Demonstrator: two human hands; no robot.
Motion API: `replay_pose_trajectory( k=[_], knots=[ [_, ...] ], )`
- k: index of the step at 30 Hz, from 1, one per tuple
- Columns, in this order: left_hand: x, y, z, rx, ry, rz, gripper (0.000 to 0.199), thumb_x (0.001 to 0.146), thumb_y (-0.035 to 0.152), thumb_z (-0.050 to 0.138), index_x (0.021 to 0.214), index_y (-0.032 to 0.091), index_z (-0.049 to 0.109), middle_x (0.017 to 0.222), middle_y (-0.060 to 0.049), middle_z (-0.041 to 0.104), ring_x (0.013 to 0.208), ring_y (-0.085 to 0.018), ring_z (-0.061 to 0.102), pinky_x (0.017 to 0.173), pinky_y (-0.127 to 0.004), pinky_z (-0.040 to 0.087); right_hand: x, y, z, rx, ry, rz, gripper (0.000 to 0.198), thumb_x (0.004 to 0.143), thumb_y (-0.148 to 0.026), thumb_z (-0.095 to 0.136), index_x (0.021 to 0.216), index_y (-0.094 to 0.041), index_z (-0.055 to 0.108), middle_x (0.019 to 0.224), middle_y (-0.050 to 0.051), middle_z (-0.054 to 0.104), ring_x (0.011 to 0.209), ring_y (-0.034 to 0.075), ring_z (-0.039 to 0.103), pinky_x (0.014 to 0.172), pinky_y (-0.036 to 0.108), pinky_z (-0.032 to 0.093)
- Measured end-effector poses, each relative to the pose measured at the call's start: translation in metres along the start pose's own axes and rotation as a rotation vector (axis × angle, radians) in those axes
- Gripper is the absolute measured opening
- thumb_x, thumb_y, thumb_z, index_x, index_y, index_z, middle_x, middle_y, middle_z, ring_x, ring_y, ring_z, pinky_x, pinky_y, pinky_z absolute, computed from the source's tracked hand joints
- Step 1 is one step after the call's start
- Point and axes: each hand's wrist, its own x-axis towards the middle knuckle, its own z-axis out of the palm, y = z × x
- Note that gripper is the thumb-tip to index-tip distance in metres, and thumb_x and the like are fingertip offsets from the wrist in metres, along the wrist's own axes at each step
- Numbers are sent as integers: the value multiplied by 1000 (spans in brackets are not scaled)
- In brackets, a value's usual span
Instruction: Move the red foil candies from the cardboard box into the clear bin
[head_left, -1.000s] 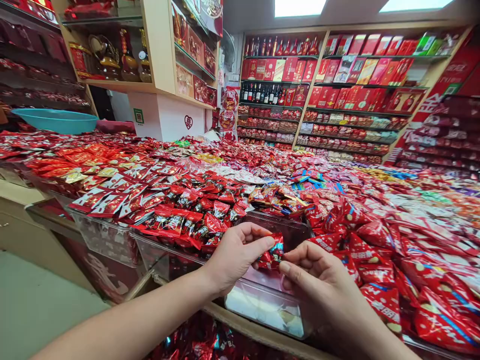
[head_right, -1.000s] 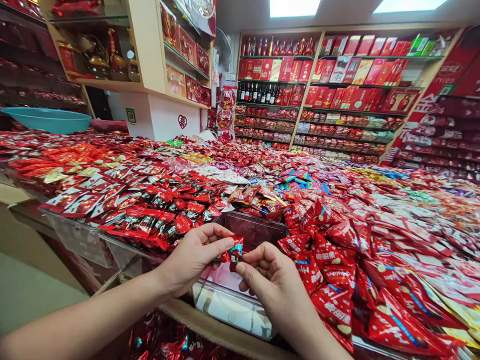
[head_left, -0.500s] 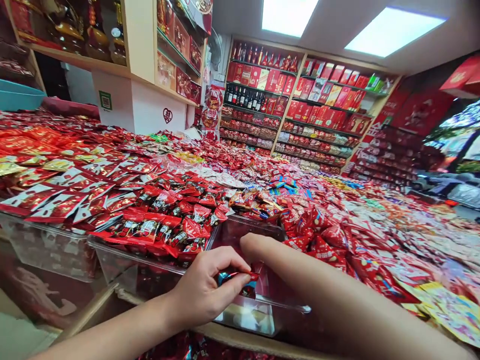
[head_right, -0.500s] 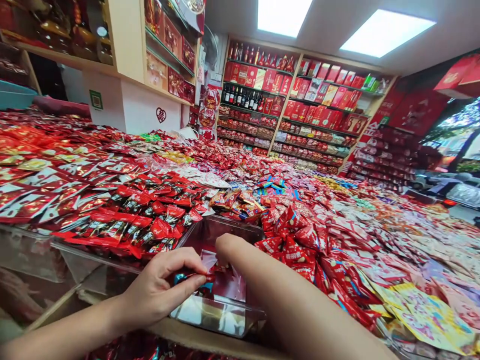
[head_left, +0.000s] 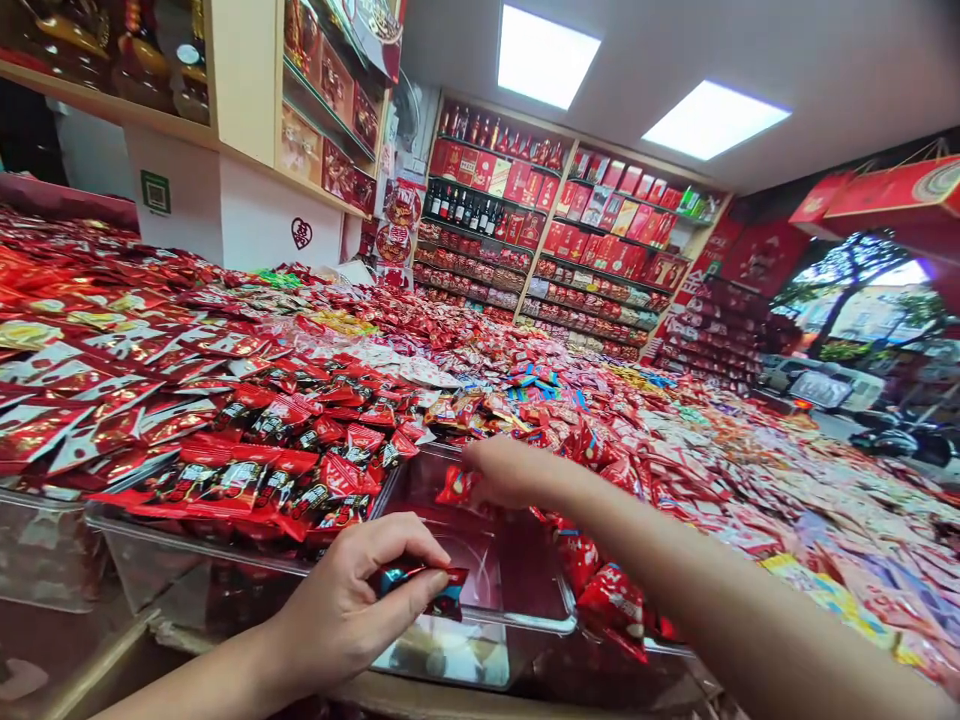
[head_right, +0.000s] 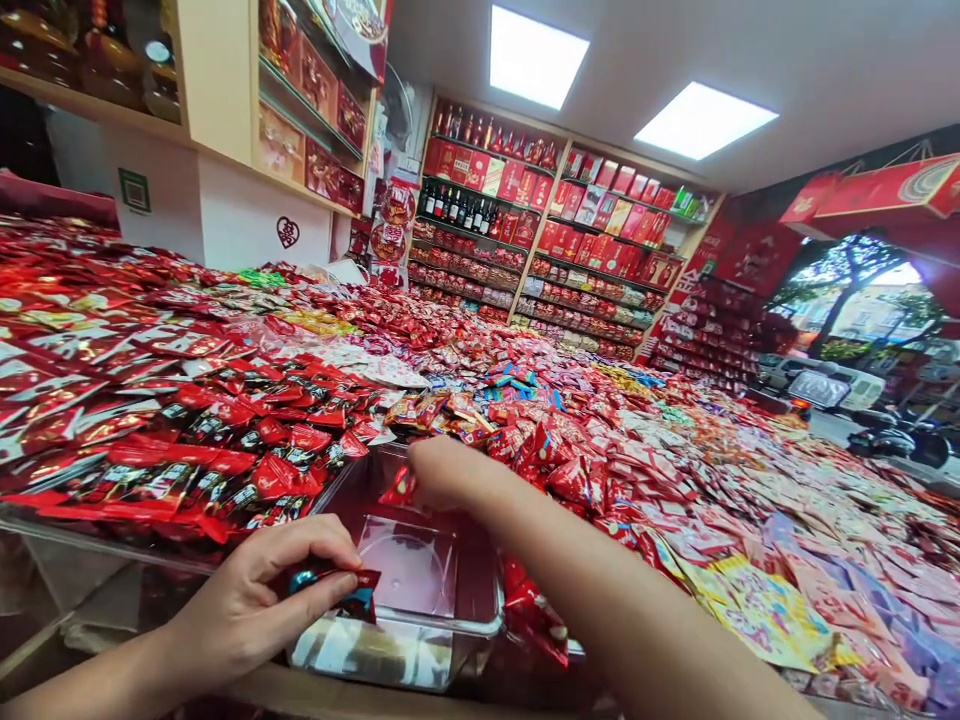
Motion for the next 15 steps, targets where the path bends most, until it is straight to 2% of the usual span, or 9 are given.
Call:
replay_pose_trajectory(
  k=[2, 3, 6, 8, 10, 12, 15],
  knots=[
    [0, 0, 0, -6, -3, -10, 10, 80, 21, 50, 79, 20, 60, 71, 0, 61, 67, -12, 57, 63, -22, 43, -31, 31, -33, 45, 136, 40, 33, 71, -23, 64, 104, -21, 58, 93, 2, 66, 84, 17, 61, 70, 25, 45],
    [1, 1, 0, -6, -5, -19, 10, 80, 21, 50, 80, 20, 60, 72, 1, 61, 68, -12, 57, 64, -21, 44, -47, 51, -46, 64, 188, 89, 31, 76, -23, 59, 107, -21, 56, 88, 2, 68, 80, 16, 61, 69, 25, 45],
    [3, 1, 1, 9, -6, -75, 10, 81, 24, 51, 80, 21, 61, 73, 2, 61, 69, -11, 58, 65, -20, 44, -85, 117, -63, 80, 315, 314, 27, 81, -22, 51, 107, -17, 55, 79, 3, 69, 73, 15, 62, 68, 26, 45],
    [5, 1, 2, 23, -14, -137, 11, 81, 27, 51, 80, 22, 61, 74, 2, 61, 71, -12, 58, 66, -19, 44, -99, 157, -56, 48, 380, 478, 26, 78, -22, 54, 101, -12, 59, 81, 8, 68, 74, 20, 62, 67, 30, 44],
    [7, 1, 2, 29, -22, -200, 12, 80, 31, 52, 80, 22, 60, 74, 2, 61, 69, -12, 57, 64, -19, 44, -102, 184, -43, 34, 409, 573, 26, 76, -23, 55, 96, -9, 62, 84, 12, 67, 76, 22, 61, 66, 31, 43],
    [8, 1, 2, 25, -18, -251, 15, 79, 34, 53, 79, 21, 61, 71, 2, 61, 67, -13, 56, 61, -19, 44, -99, 196, -31, 52, 409, 595, 28, 76, -26, 54, 97, -9, 62, 85, 12, 67, 76, 21, 61, 64, 29, 42],
    [10, 4, 2, 26, 30, -283, 17, 78, 35, 54, 78, 20, 61, 71, 1, 61, 67, -13, 56, 60, -20, 44, -91, 196, -21, 99, 387, 586, 29, 77, -32, 52, 97, -13, 63, 82, 8, 67, 73, 18, 61, 59, 26, 42]
  ],
)
